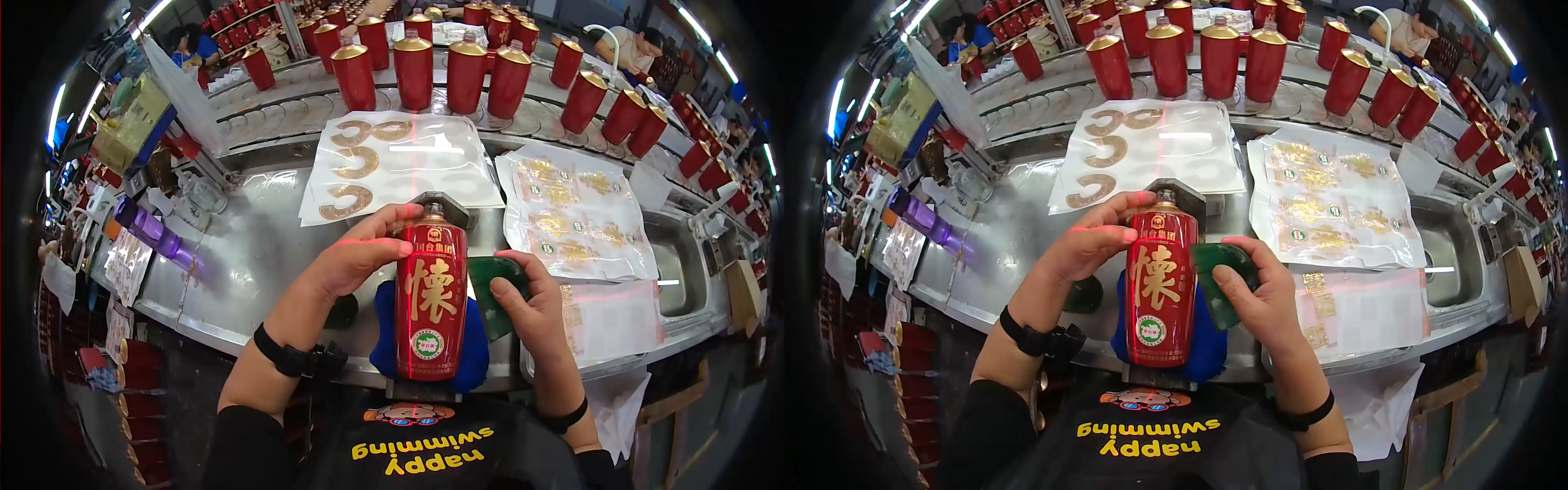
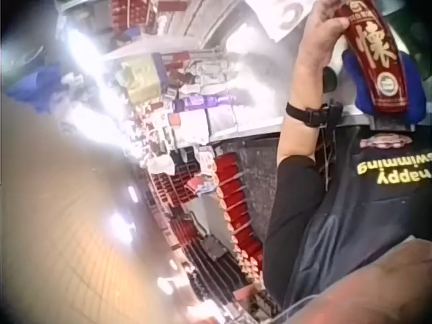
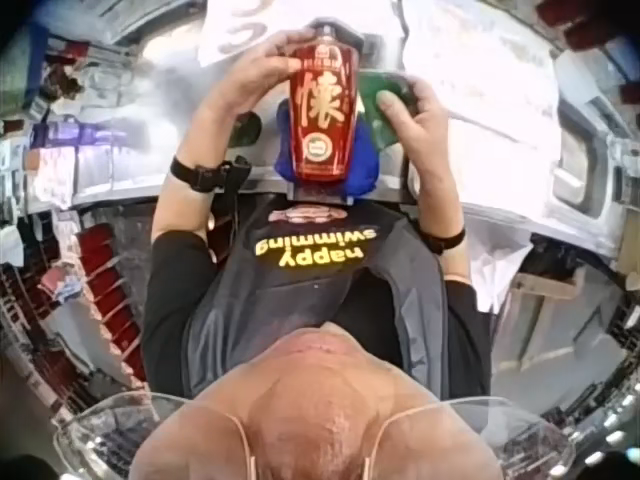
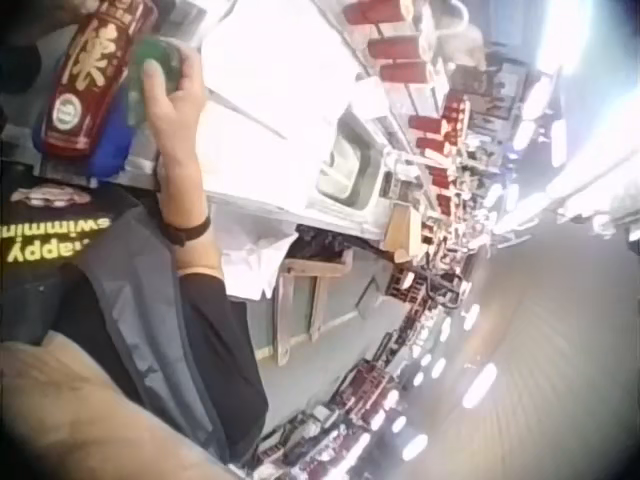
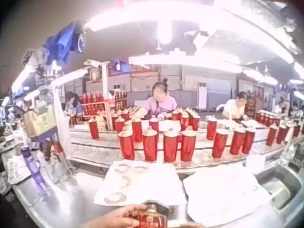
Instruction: Applying decorative labels and gold seals to liquor bottles on a manufacturing conveyor line.
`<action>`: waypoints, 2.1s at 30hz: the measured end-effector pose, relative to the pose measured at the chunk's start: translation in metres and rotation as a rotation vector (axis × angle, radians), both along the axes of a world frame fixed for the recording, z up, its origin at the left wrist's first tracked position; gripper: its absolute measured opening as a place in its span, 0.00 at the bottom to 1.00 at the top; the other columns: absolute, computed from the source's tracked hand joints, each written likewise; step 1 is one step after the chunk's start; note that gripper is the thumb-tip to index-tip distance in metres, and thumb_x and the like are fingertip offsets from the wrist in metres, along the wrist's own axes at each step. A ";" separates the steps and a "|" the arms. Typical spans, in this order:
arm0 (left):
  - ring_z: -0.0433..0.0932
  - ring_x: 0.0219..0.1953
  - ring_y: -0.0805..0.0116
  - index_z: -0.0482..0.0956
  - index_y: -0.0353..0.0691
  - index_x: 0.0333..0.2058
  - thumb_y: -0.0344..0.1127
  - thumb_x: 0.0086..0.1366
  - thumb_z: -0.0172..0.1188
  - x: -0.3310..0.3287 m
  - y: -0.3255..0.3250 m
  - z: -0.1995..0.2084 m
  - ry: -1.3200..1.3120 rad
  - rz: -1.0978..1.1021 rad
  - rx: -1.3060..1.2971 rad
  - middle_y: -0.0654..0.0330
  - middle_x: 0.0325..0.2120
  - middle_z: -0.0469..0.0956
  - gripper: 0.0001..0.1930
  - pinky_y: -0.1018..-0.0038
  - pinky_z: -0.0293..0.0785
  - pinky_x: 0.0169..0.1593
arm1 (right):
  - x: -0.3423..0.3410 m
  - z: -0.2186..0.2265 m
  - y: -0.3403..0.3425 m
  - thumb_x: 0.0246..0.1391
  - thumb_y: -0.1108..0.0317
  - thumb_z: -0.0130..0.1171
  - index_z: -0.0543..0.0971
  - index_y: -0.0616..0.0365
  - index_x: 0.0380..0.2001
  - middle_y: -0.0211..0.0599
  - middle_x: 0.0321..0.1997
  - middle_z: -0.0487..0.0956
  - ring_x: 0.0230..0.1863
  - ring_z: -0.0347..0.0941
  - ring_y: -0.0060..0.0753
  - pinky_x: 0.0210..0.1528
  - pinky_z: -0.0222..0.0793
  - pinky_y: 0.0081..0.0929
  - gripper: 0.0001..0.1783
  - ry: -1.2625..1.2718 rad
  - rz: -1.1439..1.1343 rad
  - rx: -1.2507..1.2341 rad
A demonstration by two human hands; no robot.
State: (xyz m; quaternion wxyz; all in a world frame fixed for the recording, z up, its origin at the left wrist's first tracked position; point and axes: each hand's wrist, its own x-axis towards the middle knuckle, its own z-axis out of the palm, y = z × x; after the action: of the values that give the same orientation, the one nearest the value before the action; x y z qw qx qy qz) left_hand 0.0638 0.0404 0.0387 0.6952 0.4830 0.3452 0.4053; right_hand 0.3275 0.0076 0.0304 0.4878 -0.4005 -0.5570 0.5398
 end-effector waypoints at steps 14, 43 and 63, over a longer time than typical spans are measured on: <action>0.66 0.57 0.66 0.58 0.37 0.62 0.44 0.57 0.63 0.006 -0.004 0.005 0.156 0.021 -0.018 0.56 0.56 0.67 0.38 0.68 0.60 0.62 | -0.007 -0.010 0.003 0.55 0.66 0.62 0.74 0.59 0.46 0.30 0.35 0.79 0.34 0.72 0.17 0.38 0.69 0.18 0.16 -0.121 0.010 0.051; 0.71 0.37 0.70 0.71 0.35 0.34 0.35 0.68 0.53 0.033 -0.068 0.018 0.216 0.412 0.587 0.55 0.39 0.71 0.08 0.75 0.71 0.40 | 0.010 0.000 -0.017 0.57 0.67 0.60 0.73 0.62 0.47 0.32 0.38 0.78 0.38 0.72 0.18 0.42 0.69 0.18 0.17 -0.033 -0.114 0.091; 0.78 0.41 0.68 0.70 0.37 0.38 0.32 0.68 0.51 0.055 -0.124 0.033 -0.301 0.175 0.318 0.52 0.45 0.74 0.05 0.69 0.76 0.45 | 0.001 0.026 -0.055 0.50 0.67 0.65 0.79 0.57 0.42 0.48 0.59 0.69 0.58 0.68 0.49 0.56 0.66 0.36 0.15 -0.346 0.350 0.621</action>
State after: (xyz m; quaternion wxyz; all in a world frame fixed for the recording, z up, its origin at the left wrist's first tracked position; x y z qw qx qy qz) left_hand 0.1193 -0.0832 0.0722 0.6162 0.4889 0.2100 0.5807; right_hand 0.3281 -0.0473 0.0565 0.3852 -0.2177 -0.8277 0.3452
